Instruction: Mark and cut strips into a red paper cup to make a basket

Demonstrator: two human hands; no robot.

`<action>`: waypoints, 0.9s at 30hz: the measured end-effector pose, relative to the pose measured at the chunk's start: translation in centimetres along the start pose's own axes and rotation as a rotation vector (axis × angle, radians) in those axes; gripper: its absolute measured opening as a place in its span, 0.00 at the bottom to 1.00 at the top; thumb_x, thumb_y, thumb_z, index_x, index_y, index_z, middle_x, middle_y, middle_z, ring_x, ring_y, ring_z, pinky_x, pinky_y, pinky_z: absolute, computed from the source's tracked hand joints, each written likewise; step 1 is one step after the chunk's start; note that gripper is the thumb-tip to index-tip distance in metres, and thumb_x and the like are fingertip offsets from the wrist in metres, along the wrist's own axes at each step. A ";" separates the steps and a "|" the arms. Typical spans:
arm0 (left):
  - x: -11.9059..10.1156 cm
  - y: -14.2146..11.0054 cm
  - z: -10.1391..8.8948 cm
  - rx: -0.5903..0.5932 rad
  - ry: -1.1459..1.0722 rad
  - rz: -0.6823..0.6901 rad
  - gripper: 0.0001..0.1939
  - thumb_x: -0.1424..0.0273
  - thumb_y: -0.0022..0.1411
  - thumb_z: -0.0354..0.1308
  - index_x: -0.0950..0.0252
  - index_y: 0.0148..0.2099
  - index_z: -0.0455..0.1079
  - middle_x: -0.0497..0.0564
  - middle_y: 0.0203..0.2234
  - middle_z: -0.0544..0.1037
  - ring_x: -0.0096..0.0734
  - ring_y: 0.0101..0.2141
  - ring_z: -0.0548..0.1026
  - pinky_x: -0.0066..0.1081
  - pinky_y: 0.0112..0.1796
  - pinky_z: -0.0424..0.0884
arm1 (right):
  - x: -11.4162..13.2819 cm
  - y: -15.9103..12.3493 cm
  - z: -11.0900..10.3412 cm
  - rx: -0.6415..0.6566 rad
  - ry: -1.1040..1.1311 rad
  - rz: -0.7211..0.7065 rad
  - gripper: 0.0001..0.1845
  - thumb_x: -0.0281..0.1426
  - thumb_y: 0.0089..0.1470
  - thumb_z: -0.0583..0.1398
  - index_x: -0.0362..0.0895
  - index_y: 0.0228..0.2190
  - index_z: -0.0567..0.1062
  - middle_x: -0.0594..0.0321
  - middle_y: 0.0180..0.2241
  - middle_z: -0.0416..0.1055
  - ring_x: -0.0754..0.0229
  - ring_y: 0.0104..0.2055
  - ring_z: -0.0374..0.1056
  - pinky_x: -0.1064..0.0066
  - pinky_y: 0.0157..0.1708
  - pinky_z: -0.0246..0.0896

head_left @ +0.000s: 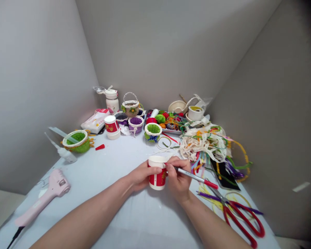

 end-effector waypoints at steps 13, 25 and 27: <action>0.0 -0.1 0.1 -0.003 0.014 -0.021 0.28 0.67 0.45 0.73 0.69 0.49 0.75 0.58 0.40 0.80 0.38 0.41 0.76 0.34 0.46 0.67 | 0.0 0.0 0.0 0.000 -0.012 0.003 0.07 0.24 0.60 0.55 0.48 0.34 0.63 0.68 0.25 0.65 0.64 0.26 0.62 0.71 0.24 0.57; 0.2 0.0 -0.1 0.017 0.020 -0.005 0.25 0.68 0.48 0.71 0.68 0.49 0.76 0.58 0.42 0.80 0.36 0.41 0.76 0.32 0.44 0.68 | -0.1 -0.1 -0.1 -0.002 0.007 0.010 0.08 0.23 0.59 0.56 0.48 0.34 0.64 0.69 0.26 0.65 0.64 0.26 0.62 0.71 0.25 0.57; 0.1 0.0 0.0 0.013 0.017 -0.003 0.25 0.67 0.48 0.72 0.69 0.49 0.76 0.59 0.42 0.80 0.38 0.41 0.76 0.32 0.45 0.68 | -0.1 0.0 -0.1 0.000 0.004 0.002 0.08 0.22 0.59 0.55 0.48 0.34 0.64 0.69 0.26 0.65 0.64 0.25 0.62 0.72 0.24 0.57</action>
Point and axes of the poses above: each hand's wrist, its own y-axis towards the middle knuckle, its own z-axis out of the palm, x = y × z, the point moved 1 cm from there along y, towards the middle knuckle
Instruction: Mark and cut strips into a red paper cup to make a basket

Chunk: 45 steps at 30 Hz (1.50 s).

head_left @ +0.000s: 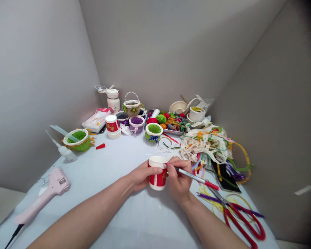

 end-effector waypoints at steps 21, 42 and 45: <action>0.0 0.0 -0.2 -0.034 0.009 -0.034 0.25 0.67 0.47 0.72 0.68 0.48 0.76 0.58 0.40 0.81 0.38 0.40 0.76 0.34 0.46 0.67 | 0.2 0.2 0.2 -0.004 -0.032 -0.004 0.07 0.23 0.59 0.55 0.48 0.34 0.64 0.68 0.26 0.65 0.64 0.26 0.63 0.72 0.24 0.57; 0.0 0.0 -0.2 -0.084 0.004 -0.057 0.29 0.66 0.42 0.74 0.69 0.48 0.74 0.59 0.42 0.79 0.41 0.43 0.75 0.36 0.47 0.65 | 0.3 0.3 0.2 -0.004 -0.031 -0.001 0.07 0.23 0.59 0.55 0.48 0.34 0.65 0.68 0.26 0.65 0.63 0.25 0.63 0.71 0.23 0.57; 0.0 0.1 -0.2 -0.094 0.001 -0.055 0.28 0.67 0.42 0.74 0.70 0.46 0.75 0.58 0.39 0.80 0.40 0.41 0.75 0.36 0.46 0.66 | 0.2 0.2 0.1 0.008 -0.015 0.008 0.07 0.23 0.59 0.55 0.48 0.34 0.65 0.68 0.26 0.65 0.63 0.26 0.63 0.71 0.23 0.57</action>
Point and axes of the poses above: each hand's wrist, its own y-axis towards the middle knuckle, its own z-axis out of the palm, x = y × z, the point moved 1 cm from there along y, towards the middle knuckle
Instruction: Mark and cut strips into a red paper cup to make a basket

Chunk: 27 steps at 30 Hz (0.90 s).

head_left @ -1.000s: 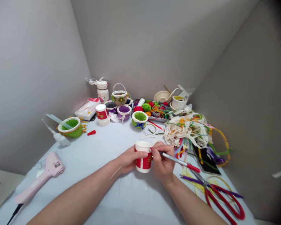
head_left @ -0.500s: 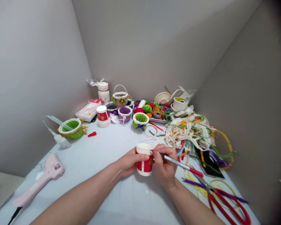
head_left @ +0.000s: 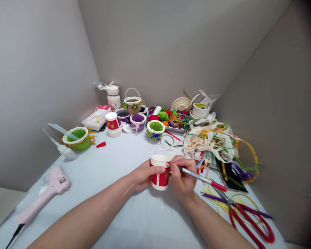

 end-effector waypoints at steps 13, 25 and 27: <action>0.0 0.0 0.0 -0.006 0.010 -0.011 0.26 0.66 0.41 0.75 0.69 0.44 0.76 0.56 0.37 0.79 0.36 0.38 0.74 0.34 0.44 0.66 | 0.2 0.2 0.1 -0.005 -0.051 -0.002 0.06 0.24 0.59 0.55 0.48 0.33 0.64 0.68 0.25 0.65 0.63 0.25 0.63 0.71 0.23 0.57; 0.2 0.1 0.0 0.001 -0.012 0.015 0.25 0.67 0.42 0.74 0.69 0.44 0.76 0.55 0.36 0.79 0.34 0.37 0.74 0.33 0.43 0.67 | 0.0 0.1 0.0 -0.006 -0.012 0.004 0.07 0.23 0.59 0.56 0.48 0.34 0.65 0.68 0.26 0.66 0.63 0.26 0.63 0.71 0.23 0.57; 0.2 0.1 -0.1 0.003 -0.016 0.019 0.25 0.68 0.43 0.74 0.69 0.44 0.76 0.56 0.36 0.79 0.34 0.37 0.74 0.33 0.43 0.67 | 0.0 0.1 0.0 -0.004 -0.007 0.002 0.07 0.23 0.59 0.56 0.48 0.34 0.65 0.68 0.26 0.66 0.63 0.26 0.63 0.71 0.23 0.57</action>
Point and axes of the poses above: each hand's wrist, its own y-axis towards the middle knuckle, its own z-axis out of the palm, x = y × z, the point moved 1 cm from there along y, towards the middle knuckle
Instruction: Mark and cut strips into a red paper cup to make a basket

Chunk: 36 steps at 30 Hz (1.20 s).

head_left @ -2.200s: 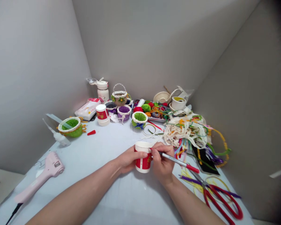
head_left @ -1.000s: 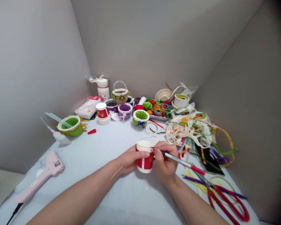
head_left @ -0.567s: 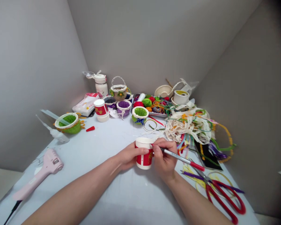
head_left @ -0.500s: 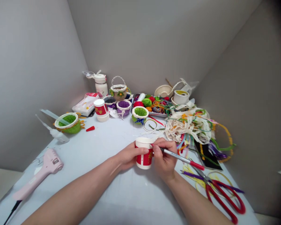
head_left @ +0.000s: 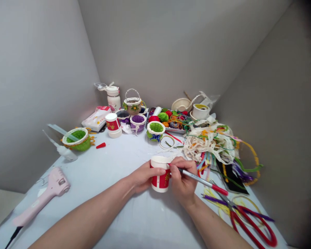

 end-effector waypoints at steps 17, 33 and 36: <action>0.0 0.1 -0.2 0.006 0.026 -0.018 0.27 0.66 0.43 0.74 0.69 0.46 0.76 0.56 0.38 0.79 0.35 0.39 0.74 0.33 0.43 0.67 | 0.0 0.0 0.1 0.006 0.007 -0.006 0.07 0.23 0.59 0.56 0.48 0.34 0.65 0.68 0.25 0.65 0.64 0.25 0.62 0.72 0.23 0.57; -0.1 0.1 0.0 0.044 0.016 -0.022 0.30 0.66 0.45 0.73 0.70 0.51 0.74 0.62 0.46 0.78 0.45 0.47 0.75 0.39 0.50 0.66 | -0.1 -0.1 0.0 0.014 0.004 0.014 0.07 0.23 0.59 0.56 0.48 0.34 0.64 0.68 0.25 0.65 0.64 0.26 0.63 0.71 0.24 0.58; 0.0 0.1 0.0 0.042 0.018 -0.024 0.30 0.66 0.45 0.72 0.70 0.52 0.73 0.64 0.48 0.77 0.48 0.49 0.74 0.42 0.53 0.65 | 0.0 -0.1 0.0 0.013 0.000 0.012 0.07 0.23 0.59 0.56 0.48 0.34 0.64 0.68 0.25 0.65 0.63 0.26 0.63 0.71 0.24 0.58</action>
Point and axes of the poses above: each hand's wrist, its own y-axis towards the middle knuckle, its own z-axis out of the palm, x = y × z, the point moved 1 cm from there along y, towards the middle knuckle
